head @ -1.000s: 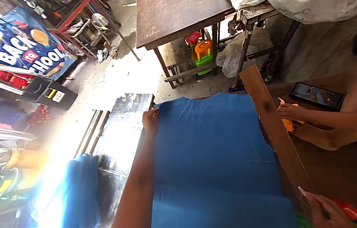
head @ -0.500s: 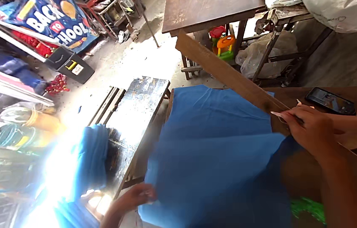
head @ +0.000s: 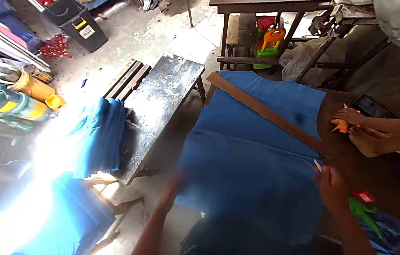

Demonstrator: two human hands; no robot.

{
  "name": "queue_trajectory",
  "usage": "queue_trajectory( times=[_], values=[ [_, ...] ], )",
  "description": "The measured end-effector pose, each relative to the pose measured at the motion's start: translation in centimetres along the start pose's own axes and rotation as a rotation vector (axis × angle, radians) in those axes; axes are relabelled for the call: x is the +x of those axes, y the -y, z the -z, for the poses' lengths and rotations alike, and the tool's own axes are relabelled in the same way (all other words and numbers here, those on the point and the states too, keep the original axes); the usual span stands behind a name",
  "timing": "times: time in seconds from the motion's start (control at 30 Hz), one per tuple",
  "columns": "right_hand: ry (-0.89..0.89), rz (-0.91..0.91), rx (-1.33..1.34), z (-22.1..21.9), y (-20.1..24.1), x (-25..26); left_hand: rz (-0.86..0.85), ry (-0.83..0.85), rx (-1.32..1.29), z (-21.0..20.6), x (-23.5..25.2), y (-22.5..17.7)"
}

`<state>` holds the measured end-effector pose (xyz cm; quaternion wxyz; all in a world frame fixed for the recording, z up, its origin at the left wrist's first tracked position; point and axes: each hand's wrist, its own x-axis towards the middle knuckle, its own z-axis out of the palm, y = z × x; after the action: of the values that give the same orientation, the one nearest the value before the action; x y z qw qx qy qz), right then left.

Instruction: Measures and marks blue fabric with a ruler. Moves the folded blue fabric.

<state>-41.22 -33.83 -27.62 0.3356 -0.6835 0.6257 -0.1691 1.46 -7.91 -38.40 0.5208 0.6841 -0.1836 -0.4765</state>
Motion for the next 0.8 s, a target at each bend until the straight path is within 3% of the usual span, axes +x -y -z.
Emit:
queue_trajectory(
  times=[0.13, 0.23, 0.37, 0.5, 0.6, 0.7, 0.8],
  values=[
    [-0.147, -0.298, 0.140, -3.7, -3.1, -11.9, -0.072, -0.105, 0.216, -1.9, -0.8, -0.3],
    [-0.175, -0.199, 0.072, -7.7, -6.9, -15.7, -0.034, -0.194, -0.061, -4.3, -3.0, -2.1],
    [-0.251, -0.188, 0.057, -9.8, -6.5, -17.4, 0.097, -0.037, -0.422, -6.0, -5.8, -6.8],
    [-0.313, -0.251, 0.079, -9.9, -5.1, -17.3, 0.110, 0.237, -0.416, -5.3, -5.0, -7.9],
    [-0.451, -0.389, 0.416, -9.7, -6.6, -17.3, 0.069, 0.398, -0.333, -4.8, -4.7, -9.1],
    [-0.491, -0.506, 0.665, -9.1, -7.0, -18.0, 0.055, 0.419, -0.318, -4.7, -5.4, -10.5],
    [-0.489, -0.394, 0.545, -9.9, -8.0, -18.6, 0.074, 0.397, -0.337, -4.3, -6.0, -9.9]
  ],
)
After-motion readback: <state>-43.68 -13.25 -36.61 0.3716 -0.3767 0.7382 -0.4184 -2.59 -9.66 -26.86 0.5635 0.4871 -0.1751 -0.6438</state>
